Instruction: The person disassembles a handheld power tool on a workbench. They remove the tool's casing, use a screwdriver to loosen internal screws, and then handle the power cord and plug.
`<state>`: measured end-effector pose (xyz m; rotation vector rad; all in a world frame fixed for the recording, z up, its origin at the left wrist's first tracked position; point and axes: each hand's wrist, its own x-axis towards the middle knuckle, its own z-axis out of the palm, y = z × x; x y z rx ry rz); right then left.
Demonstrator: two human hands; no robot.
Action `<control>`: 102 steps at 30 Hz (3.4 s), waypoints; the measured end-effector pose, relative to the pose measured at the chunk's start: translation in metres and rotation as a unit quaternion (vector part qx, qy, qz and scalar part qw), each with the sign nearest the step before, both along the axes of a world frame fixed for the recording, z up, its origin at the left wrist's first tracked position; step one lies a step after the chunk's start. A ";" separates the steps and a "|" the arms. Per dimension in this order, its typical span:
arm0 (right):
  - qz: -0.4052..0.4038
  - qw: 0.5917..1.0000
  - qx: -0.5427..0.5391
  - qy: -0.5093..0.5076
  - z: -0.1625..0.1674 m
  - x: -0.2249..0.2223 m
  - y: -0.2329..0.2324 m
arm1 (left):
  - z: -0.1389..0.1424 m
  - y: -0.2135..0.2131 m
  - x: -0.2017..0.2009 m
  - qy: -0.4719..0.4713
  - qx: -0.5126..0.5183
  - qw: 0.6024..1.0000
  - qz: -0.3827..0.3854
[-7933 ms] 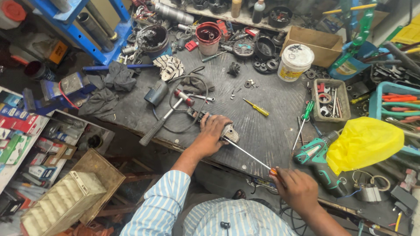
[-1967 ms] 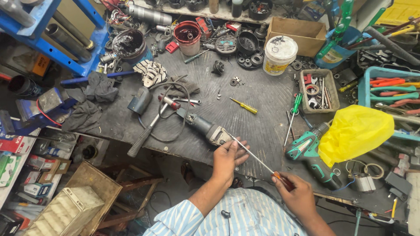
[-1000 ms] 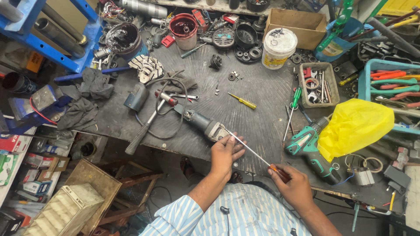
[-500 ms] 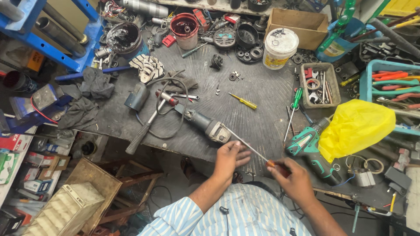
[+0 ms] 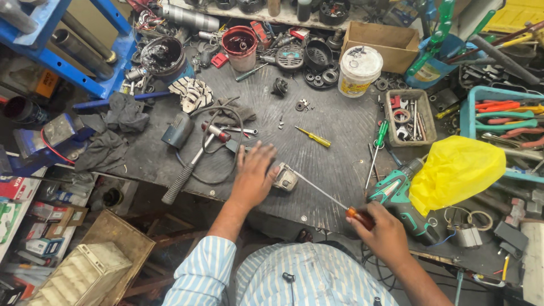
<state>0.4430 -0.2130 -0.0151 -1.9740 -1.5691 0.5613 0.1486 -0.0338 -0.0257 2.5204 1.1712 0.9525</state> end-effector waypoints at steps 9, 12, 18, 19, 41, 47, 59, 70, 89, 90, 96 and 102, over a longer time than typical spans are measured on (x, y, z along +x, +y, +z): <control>0.009 0.989 -0.112 0.093 -0.023 -0.003 0.005 | -0.011 0.001 -0.005 0.028 -0.101 0.994 -0.016; -0.011 0.994 -0.062 0.085 -0.019 -0.007 0.005 | -0.006 0.002 -0.006 0.049 -0.128 0.991 -0.008; -0.033 0.995 -0.096 -0.013 -0.009 -0.009 -0.005 | -0.001 0.000 -0.005 0.044 -0.156 0.987 -0.009; -0.044 0.991 -0.129 -0.016 -0.011 -0.008 -0.006 | -0.001 0.000 -0.005 0.042 -0.151 0.988 -0.011; -0.013 0.974 -0.134 0.182 -0.034 0.010 0.016 | -0.008 0.005 -0.014 0.035 -0.124 0.990 -0.048; -0.002 0.998 0.024 0.059 -0.015 0.002 0.002 | -0.004 0.005 -0.015 0.027 -0.125 0.990 -0.052; -0.074 0.921 -0.156 0.350 -0.049 -0.005 -0.006 | -0.005 0.007 -0.020 0.041 -0.136 0.988 -0.056; 0.097 0.944 0.263 -0.176 -0.016 -0.007 -0.013 | -0.001 0.005 -0.021 0.031 -0.124 0.990 -0.054; 0.042 0.983 0.179 -0.031 -0.020 -0.010 -0.014 | -0.010 0.005 -0.024 0.022 -0.130 0.990 -0.058; 0.047 0.982 0.179 -0.050 -0.018 -0.012 -0.015 | -0.009 0.005 -0.024 0.020 -0.128 0.990 -0.057; -0.048 0.948 -0.091 0.302 -0.040 -0.005 -0.007 | -0.012 0.006 -0.024 0.034 -0.132 0.989 -0.056; -0.090 0.793 -0.254 0.546 -0.051 0.009 -0.012 | -0.013 0.005 -0.024 0.025 -0.120 0.991 -0.060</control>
